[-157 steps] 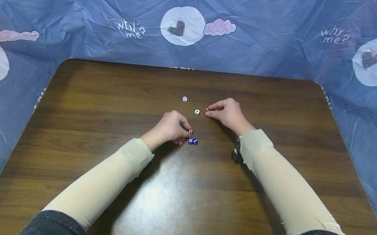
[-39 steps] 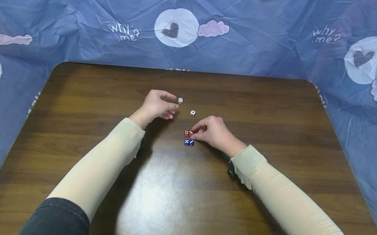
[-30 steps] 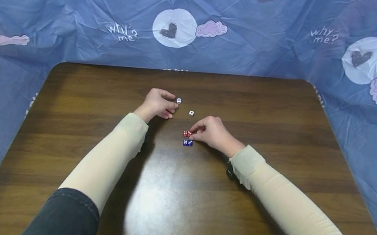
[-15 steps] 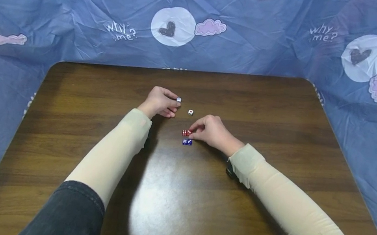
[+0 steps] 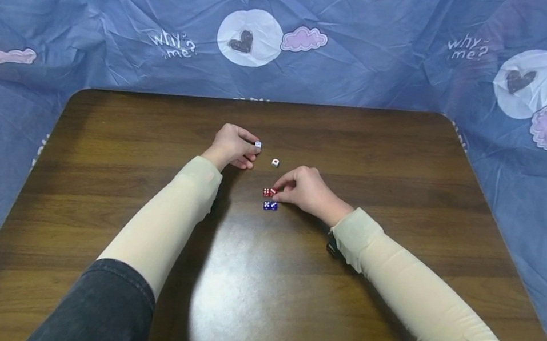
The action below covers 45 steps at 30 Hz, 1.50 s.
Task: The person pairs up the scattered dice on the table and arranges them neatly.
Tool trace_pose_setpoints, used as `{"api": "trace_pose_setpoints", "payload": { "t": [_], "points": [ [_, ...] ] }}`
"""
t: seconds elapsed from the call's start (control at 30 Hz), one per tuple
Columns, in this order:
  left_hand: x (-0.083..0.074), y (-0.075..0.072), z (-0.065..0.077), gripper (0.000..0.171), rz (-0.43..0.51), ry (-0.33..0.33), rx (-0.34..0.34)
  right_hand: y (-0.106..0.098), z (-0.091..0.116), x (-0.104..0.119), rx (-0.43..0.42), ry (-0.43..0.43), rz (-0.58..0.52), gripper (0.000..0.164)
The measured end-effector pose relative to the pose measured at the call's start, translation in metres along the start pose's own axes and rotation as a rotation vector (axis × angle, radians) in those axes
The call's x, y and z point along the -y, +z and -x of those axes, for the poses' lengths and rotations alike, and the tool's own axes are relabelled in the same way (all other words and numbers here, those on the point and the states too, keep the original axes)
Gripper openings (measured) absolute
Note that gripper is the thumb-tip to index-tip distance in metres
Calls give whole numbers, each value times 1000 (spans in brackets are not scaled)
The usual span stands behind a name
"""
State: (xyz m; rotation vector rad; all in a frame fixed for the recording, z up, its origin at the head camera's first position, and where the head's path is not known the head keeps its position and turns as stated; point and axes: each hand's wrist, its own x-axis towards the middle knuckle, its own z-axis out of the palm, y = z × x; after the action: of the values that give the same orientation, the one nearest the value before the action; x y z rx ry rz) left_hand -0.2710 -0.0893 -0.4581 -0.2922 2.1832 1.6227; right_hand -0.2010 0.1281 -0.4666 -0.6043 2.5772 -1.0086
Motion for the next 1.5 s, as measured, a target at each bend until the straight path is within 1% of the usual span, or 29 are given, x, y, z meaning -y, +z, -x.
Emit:
{"api": "trace_pose_setpoints", "payload": {
  "t": [0.2, 0.43, 0.6, 0.83, 1.07, 1.27, 1.5],
  "points": [
    [0, -2, 1, 17, -49, 17, -18, 0, -2, 2, -8, -13, 3, 15],
    [2, -3, 8, 17, -69, 1, 17, 1, -1, 3, 2, -5, 8, 16],
    [4, -2, 16, 18, -68, 7, 50, 0, -1, 4, 0, -6, 11, 16],
    [10, 5, 30, 18, -52, 6, 111, 0, -1, 1, -13, -7, 22, 17],
    [15, 12, 43, 16, -75, 6, 151, 1, 0, 0, -5, 1, 7, 15],
    [15, 19, 53, 16, -73, 17, 164, 1, 0, 0, -18, -13, 12, 15],
    [21, 22, 56, 15, -89, 19, 155, 2, 0, 1, -4, 3, -11, 15]
  ]
}}
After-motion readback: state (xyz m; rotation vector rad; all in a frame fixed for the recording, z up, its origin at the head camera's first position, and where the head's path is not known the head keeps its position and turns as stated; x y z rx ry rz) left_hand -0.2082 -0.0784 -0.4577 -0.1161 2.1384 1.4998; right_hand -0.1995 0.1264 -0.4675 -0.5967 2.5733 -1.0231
